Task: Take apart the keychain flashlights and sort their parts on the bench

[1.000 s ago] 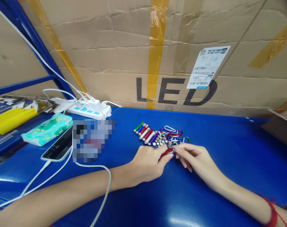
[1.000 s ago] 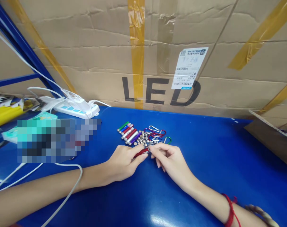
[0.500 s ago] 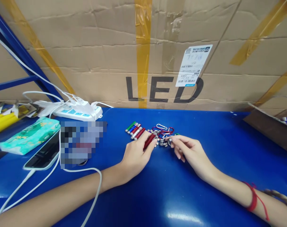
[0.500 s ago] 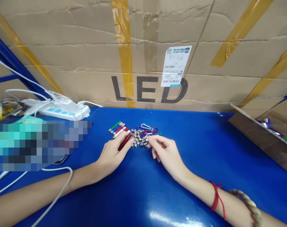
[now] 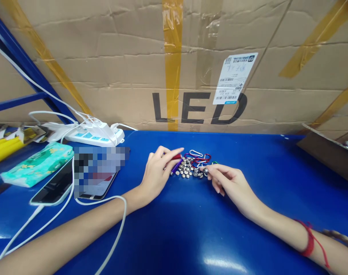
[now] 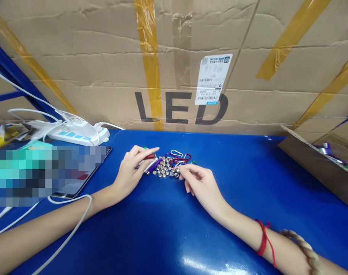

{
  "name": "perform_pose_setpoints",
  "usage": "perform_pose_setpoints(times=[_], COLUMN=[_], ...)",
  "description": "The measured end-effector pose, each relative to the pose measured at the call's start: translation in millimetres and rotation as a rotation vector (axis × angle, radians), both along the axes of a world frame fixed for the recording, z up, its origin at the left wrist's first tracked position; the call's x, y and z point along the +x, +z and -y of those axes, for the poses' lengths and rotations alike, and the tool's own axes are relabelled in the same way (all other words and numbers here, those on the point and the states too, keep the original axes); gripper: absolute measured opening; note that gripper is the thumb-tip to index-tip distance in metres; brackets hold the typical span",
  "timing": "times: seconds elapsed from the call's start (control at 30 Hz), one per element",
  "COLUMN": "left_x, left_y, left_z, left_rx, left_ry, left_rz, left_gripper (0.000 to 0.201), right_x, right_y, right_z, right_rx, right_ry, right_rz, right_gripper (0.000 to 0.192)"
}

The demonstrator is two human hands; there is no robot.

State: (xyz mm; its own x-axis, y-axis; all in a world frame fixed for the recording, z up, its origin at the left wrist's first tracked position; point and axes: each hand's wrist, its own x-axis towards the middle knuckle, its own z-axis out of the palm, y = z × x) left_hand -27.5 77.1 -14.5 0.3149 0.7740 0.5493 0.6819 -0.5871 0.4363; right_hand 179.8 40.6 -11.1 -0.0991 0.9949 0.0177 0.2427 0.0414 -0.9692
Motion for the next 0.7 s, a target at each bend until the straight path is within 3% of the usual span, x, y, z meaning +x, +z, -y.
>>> perform_pose_setpoints(times=[0.13,0.23,0.53,0.7], left_x=[6,9,4,-4], left_y=[-4.2,-4.4,-2.3,6.6], left_z=[7,10,1,-11], left_rx=[0.183,0.17,-0.126,-0.22], left_ry=[-0.178,-0.139,0.182,0.383], left_rz=[-0.391,-0.456,-0.045,0.11], left_gripper=[0.036,0.04,0.039,0.039], right_x=[-1,-2,-4,3], right_y=[1.8,2.5,1.9,-1.2], right_z=[1,2,5,3], right_rx=[0.014,0.025,0.107,0.243], right_ry=[0.011,0.028,0.091,0.002], right_rz=[0.023,0.023,0.14,0.254], right_gripper=[0.042,0.04,0.034,0.033])
